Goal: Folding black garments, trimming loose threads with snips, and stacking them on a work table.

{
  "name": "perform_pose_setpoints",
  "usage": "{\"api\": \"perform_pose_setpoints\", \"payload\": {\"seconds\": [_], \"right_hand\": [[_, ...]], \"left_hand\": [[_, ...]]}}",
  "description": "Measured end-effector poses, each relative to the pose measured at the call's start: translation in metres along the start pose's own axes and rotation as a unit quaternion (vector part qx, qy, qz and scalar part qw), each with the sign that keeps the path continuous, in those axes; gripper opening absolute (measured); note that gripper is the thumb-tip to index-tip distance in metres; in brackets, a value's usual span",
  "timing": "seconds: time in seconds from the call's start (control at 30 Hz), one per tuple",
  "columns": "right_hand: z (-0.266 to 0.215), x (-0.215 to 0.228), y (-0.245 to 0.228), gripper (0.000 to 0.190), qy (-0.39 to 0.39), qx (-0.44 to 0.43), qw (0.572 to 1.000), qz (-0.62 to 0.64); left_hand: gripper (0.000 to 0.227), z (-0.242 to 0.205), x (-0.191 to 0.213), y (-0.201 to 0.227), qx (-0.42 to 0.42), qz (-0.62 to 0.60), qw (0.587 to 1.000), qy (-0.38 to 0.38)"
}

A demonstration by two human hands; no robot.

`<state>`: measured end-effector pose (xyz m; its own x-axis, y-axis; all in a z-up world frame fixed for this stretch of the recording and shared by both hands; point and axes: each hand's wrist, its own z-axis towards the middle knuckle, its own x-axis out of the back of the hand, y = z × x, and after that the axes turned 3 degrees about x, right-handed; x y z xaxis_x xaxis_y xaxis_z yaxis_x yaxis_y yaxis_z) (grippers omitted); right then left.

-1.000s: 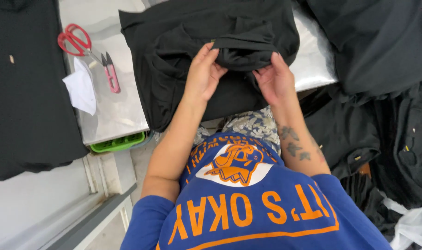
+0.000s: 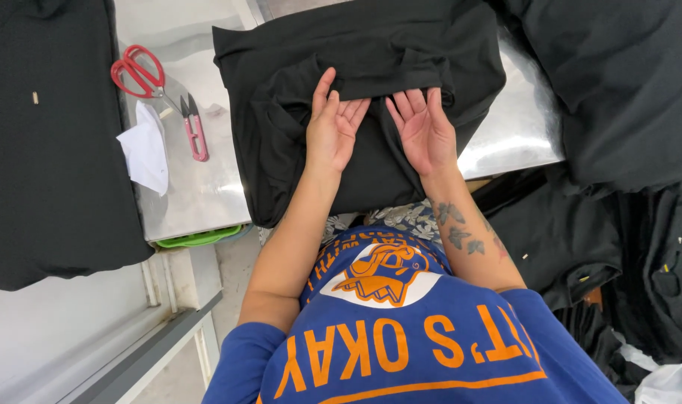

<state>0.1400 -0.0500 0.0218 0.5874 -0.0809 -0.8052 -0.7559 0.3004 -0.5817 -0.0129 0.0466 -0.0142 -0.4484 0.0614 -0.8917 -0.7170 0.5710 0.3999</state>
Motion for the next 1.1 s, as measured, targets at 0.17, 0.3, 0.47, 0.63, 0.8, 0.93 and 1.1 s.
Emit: {"api": "perform_pose_setpoints", "payload": {"seconds": [0.17,0.3,0.47,0.63,0.8,0.93,1.1], "right_hand": [[-0.003,-0.017,-0.006,0.066,0.146,-0.014,0.979,0.144],[-0.006,0.007,0.002,0.043,-0.036,0.015,0.999,-0.012],[-0.022,0.003,0.006,0.056,-0.012,0.058,0.989,-0.138],[-0.064,-0.013,-0.001,0.043,0.105,0.075,0.932,-0.339],[-0.091,-0.041,0.002,0.042,0.146,0.162,0.753,-0.621],[-0.108,-0.052,0.022,0.038,-0.029,0.217,0.673,-0.707],[-0.074,-0.083,0.004,0.018,-0.122,0.307,0.642,-0.692]], "left_hand": [[0.045,0.002,0.005,0.001,-0.001,-0.011,1.000,-0.020],[0.044,-0.005,0.008,0.007,0.018,-0.019,0.997,-0.076],[0.028,-0.036,-0.002,0.013,0.013,0.121,0.984,-0.131],[0.018,-0.078,-0.031,0.038,-0.238,0.578,0.778,-0.060],[0.032,-0.093,-0.027,0.037,-0.403,0.778,0.482,-0.020],[0.044,-0.085,-0.009,0.053,-0.324,0.747,0.580,-0.022],[0.045,-0.068,0.021,0.076,-0.245,0.531,0.810,-0.039]]}}
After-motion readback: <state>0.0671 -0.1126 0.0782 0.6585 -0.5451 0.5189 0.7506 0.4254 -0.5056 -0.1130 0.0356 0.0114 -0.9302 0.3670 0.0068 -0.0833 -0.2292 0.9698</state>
